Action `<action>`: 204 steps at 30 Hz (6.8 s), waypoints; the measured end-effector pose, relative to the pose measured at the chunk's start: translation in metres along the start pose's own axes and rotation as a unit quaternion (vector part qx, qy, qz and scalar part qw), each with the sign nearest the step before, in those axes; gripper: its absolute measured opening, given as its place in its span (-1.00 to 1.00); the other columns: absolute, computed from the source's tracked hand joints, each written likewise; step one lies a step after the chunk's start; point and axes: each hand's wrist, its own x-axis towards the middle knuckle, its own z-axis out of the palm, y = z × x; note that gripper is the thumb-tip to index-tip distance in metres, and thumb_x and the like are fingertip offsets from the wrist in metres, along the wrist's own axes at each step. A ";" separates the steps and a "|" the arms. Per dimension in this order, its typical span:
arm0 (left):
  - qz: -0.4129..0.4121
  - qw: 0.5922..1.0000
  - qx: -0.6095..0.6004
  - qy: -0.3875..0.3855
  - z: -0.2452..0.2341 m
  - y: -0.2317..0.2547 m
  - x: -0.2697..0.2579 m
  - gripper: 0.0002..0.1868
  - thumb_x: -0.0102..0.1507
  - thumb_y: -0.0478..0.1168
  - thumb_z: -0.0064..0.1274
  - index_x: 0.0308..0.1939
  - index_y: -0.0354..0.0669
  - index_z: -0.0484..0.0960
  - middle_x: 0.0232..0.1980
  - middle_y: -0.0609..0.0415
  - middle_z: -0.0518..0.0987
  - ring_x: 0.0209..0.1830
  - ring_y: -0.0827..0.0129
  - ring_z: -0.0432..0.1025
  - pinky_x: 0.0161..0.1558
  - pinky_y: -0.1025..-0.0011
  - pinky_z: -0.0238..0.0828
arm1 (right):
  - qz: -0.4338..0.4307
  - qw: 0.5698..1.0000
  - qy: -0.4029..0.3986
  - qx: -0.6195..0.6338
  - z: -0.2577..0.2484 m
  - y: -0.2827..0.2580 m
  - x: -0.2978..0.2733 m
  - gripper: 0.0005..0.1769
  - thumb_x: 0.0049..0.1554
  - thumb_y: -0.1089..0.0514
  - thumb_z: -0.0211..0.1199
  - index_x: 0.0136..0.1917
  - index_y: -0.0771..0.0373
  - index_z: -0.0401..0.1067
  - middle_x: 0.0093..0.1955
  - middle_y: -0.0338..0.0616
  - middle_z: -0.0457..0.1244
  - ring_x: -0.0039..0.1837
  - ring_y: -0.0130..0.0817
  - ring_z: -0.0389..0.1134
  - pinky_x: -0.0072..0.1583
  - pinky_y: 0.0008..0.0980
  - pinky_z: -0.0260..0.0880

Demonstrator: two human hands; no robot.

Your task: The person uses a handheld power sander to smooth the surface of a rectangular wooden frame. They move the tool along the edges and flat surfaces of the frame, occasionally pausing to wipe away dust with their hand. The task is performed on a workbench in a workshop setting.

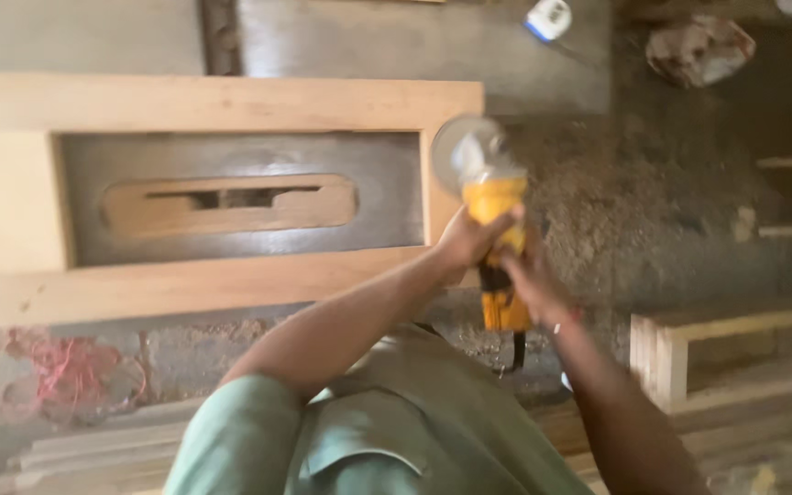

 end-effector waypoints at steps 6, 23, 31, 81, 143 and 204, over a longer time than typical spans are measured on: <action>0.124 0.981 -0.144 0.037 -0.053 0.048 0.018 -0.47 0.25 0.09 0.17 0.09 -0.26 0.56 -0.15 0.01 0.62 -0.22 0.35 0.53 -0.21 0.32 0.52 | -0.017 0.999 -0.001 0.031 0.042 -0.046 0.089 -0.27 0.33 0.04 0.14 0.65 0.14 -0.07 0.46 -0.10 0.14 0.41 -0.32 0.25 0.33 -0.29 0.38; 0.330 0.850 -0.324 0.254 -0.372 0.113 -0.191 -0.57 0.29 0.02 0.16 0.01 -0.28 0.59 -0.23 0.05 0.60 -0.31 0.38 0.51 -0.28 0.35 0.54 | -0.026 0.945 -0.321 -0.063 0.413 -0.150 0.201 -0.24 0.30 0.05 0.21 0.65 0.14 -0.04 0.41 -0.12 0.20 0.37 -0.31 0.29 0.33 -0.28 0.38; 0.352 0.807 -0.372 0.294 -0.332 0.009 -0.307 -0.51 0.31 0.01 0.18 0.18 -0.20 0.45 -0.14 0.20 0.50 -0.28 0.48 0.36 -0.30 0.47 0.33 | -0.095 0.765 -0.335 -0.542 0.442 -0.130 0.101 -0.28 0.24 -0.26 0.29 0.48 0.15 0.22 0.30 0.11 0.33 0.34 -0.04 0.36 0.33 -0.09 0.36; 0.301 0.874 -0.270 0.270 -0.337 0.007 -0.309 -0.52 0.29 0.03 0.20 0.09 -0.30 0.58 -0.16 0.03 0.62 -0.25 0.38 0.50 -0.26 0.41 0.46 | -0.122 0.834 -0.387 -0.374 0.423 -0.136 0.098 -0.20 0.23 -0.24 0.22 0.56 0.21 0.15 0.38 0.03 0.29 0.37 -0.14 0.34 0.33 -0.16 0.33; 0.251 0.931 -0.252 0.075 -0.273 0.097 -0.110 -0.53 0.34 -0.04 0.16 0.21 -0.22 0.46 0.01 0.05 0.57 -0.01 0.31 0.50 -0.02 0.29 0.52 | -0.022 0.980 -0.176 -0.095 0.262 -0.120 0.165 -0.06 0.24 -0.12 0.28 0.70 0.03 -0.14 0.61 -0.01 0.06 0.58 -0.16 0.14 0.48 -0.21 0.26; 0.060 0.997 -0.052 0.018 0.001 0.003 0.034 -0.42 0.30 0.04 0.14 0.23 -0.26 0.38 -0.06 -0.18 0.58 -0.15 0.09 0.56 -0.09 0.03 0.65 | 0.080 0.996 -0.015 -0.024 -0.020 -0.051 0.036 -0.07 0.13 -0.25 0.28 0.63 -0.13 -0.06 0.52 0.09 0.10 0.49 0.01 0.26 0.20 0.08 0.47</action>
